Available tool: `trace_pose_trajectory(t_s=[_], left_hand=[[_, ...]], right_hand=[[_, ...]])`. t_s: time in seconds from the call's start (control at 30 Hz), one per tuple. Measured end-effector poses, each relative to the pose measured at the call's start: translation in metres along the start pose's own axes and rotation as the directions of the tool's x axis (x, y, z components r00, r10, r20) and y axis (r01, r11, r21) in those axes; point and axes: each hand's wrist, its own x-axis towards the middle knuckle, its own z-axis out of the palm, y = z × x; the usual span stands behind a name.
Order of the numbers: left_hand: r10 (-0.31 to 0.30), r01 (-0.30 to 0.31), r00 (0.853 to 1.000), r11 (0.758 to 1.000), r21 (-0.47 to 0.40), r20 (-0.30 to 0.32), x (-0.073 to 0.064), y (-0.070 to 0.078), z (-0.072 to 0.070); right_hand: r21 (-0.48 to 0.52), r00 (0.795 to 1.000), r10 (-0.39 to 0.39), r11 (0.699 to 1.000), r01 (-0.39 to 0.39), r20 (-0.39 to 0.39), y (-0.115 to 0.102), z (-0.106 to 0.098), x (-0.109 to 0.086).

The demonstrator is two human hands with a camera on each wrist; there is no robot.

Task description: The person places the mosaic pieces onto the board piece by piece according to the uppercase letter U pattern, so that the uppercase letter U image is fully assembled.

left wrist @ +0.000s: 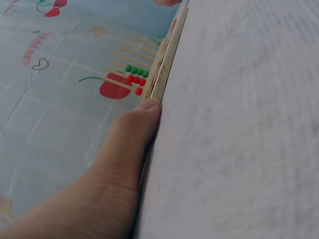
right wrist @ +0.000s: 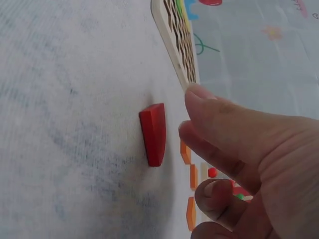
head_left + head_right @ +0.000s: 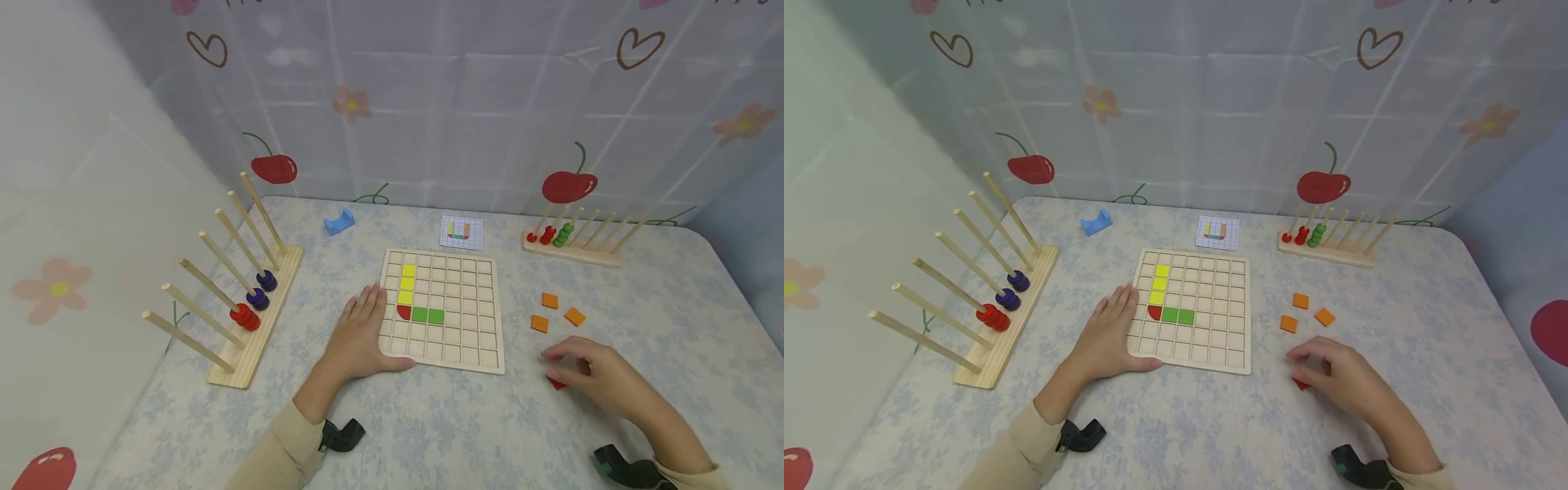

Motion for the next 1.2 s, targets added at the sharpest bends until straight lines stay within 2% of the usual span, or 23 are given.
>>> trace_pose_trajectory(t_s=[0.13,0.27,0.37,0.47,0.63,0.83,1.07,1.2], left_hand=[[-0.004,0.004,1.000,1.000,-0.002,0.016,0.000,0.000,0.000],[-0.010,0.010,1.000,1.000,0.000,0.029,0.001,0.000,0.000],[-0.011,0.011,0.999,1.000,0.002,0.030,0.002,-0.001,0.001],[-0.012,0.012,1.000,1.000,0.001,0.028,0.002,-0.001,0.001],[-0.013,0.013,0.999,1.000,0.006,0.029,0.001,-0.001,0.001],[-0.015,0.015,1.000,1.000,0.005,0.018,0.000,0.000,0.000],[-0.018,0.018,1.000,1.000,-0.005,0.009,0.000,0.001,-0.001],[-0.015,0.015,1.000,1.000,-0.009,0.010,-0.001,0.001,-0.002]], right_hand=[[0.035,0.996,0.030,0.999,-0.033,0.081,0.004,-0.003,-0.004],[0.061,0.983,0.044,0.997,-0.056,0.176,0.006,-0.005,-0.006],[0.067,0.976,0.047,0.996,-0.062,0.212,0.008,-0.005,-0.007],[0.053,0.980,0.043,0.997,-0.054,0.195,0.009,-0.003,-0.005],[-0.008,0.991,0.043,0.999,-0.042,0.123,0.007,0.003,0.000],[-0.039,0.992,0.079,0.996,-0.076,0.095,0.004,0.007,0.004],[-0.003,0.991,0.100,0.995,-0.100,0.092,0.002,0.005,0.008],[0.047,0.998,0.049,0.998,-0.052,0.050,0.001,0.003,0.010]])
